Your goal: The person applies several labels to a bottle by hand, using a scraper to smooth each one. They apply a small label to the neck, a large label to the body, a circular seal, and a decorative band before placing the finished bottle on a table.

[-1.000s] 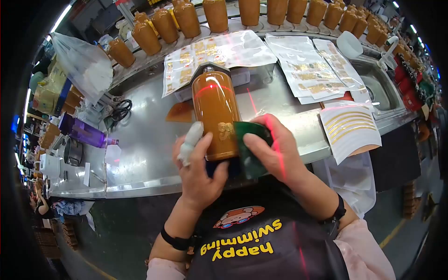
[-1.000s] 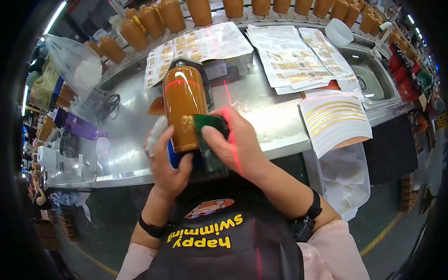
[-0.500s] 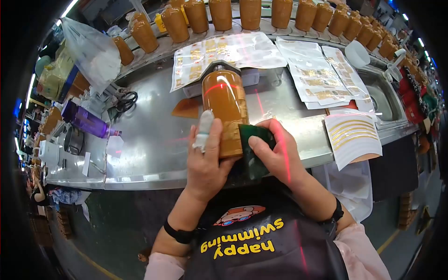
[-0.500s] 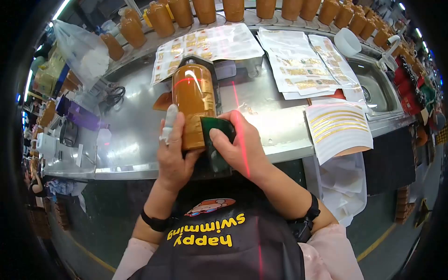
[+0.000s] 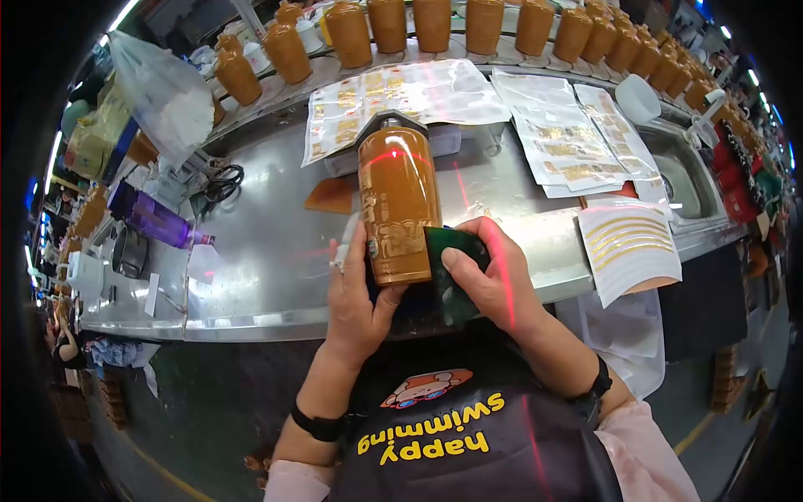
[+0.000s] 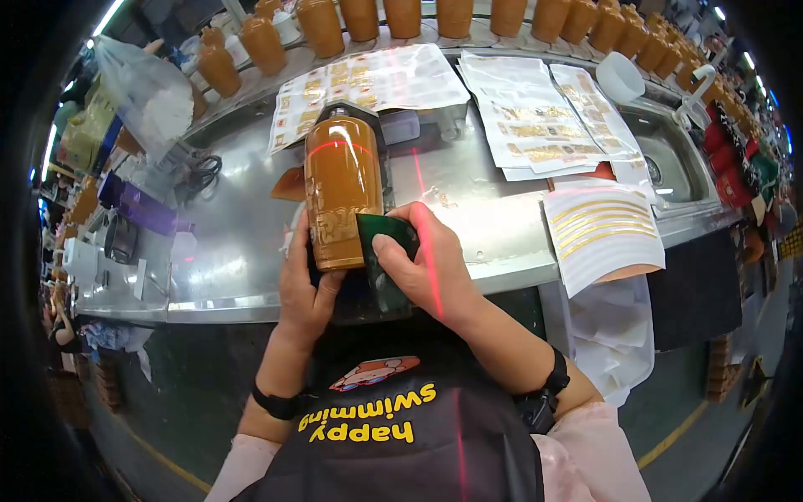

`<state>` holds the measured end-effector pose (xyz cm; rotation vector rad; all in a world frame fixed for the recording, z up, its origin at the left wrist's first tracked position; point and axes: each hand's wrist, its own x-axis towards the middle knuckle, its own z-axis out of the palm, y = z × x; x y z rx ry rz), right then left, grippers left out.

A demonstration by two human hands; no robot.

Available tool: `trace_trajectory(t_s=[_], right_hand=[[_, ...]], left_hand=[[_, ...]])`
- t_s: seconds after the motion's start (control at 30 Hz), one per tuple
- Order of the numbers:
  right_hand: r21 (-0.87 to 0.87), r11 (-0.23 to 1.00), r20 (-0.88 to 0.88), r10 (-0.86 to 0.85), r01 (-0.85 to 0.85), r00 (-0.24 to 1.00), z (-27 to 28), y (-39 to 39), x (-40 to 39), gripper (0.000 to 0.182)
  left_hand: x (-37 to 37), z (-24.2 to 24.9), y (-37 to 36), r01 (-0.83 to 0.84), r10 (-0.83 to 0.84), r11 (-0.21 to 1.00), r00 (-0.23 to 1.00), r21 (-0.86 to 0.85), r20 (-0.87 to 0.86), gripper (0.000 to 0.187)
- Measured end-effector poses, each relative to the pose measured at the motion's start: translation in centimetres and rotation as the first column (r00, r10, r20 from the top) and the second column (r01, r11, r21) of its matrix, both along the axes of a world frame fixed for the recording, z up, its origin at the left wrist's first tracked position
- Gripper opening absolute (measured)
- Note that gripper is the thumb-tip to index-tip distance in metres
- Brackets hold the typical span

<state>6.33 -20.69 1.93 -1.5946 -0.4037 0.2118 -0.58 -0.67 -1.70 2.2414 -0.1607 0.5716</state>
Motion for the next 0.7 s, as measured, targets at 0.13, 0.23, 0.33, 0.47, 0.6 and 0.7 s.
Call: trace_trajectory(t_s=[0.13, 0.23, 0.33, 0.47, 0.6, 0.7], right_hand=[[0.005, 1.000, -0.070, 0.014, -0.014, 0.997, 1.1, 0.2, -0.3, 0.025], [-0.057, 0.998, -0.015, 0.024, -0.025, 1.000, 0.4, -0.1, 0.0, 0.025], [0.008, 1.000, -0.045, 0.009, -0.009, 0.999, 0.4, -0.1, -0.2, 0.024], [-0.038, 0.999, -0.033, 0.012, -0.013, 0.999, 0.9, 0.0, -0.2, 0.023], [-0.040, 0.999, -0.004, 0.021, -0.021, 1.000, 0.5, -0.4, 0.0, 0.027], [-0.013, 1.000, 0.018, 0.020, -0.020, 1.000, 0.0, -0.3, 0.0, 0.028]], left_hand=[[1.0, 4.8, -2.2, -0.078, 0.014, 0.893, 0.989, 0.443, 0.146, 0.091], [1.3, 2.2, -1.0, -0.059, -0.012, 0.939, 0.979, 0.339, 0.205, 0.092], [0.2, 0.7, -0.3, 0.001, -0.005, 0.998, 0.998, 0.057, 0.063, 0.089], [0.7, 3.3, -1.6, -0.096, 0.051, 0.935, 0.989, 0.340, 0.138, 0.085], [0.8, 2.1, -1.4, -0.064, 0.041, 0.977, 0.992, 0.204, 0.118, 0.083], [0.0, 0.5, -0.3, -0.025, 0.025, 0.999, 1.000, -0.022, 0.006, 0.081]])
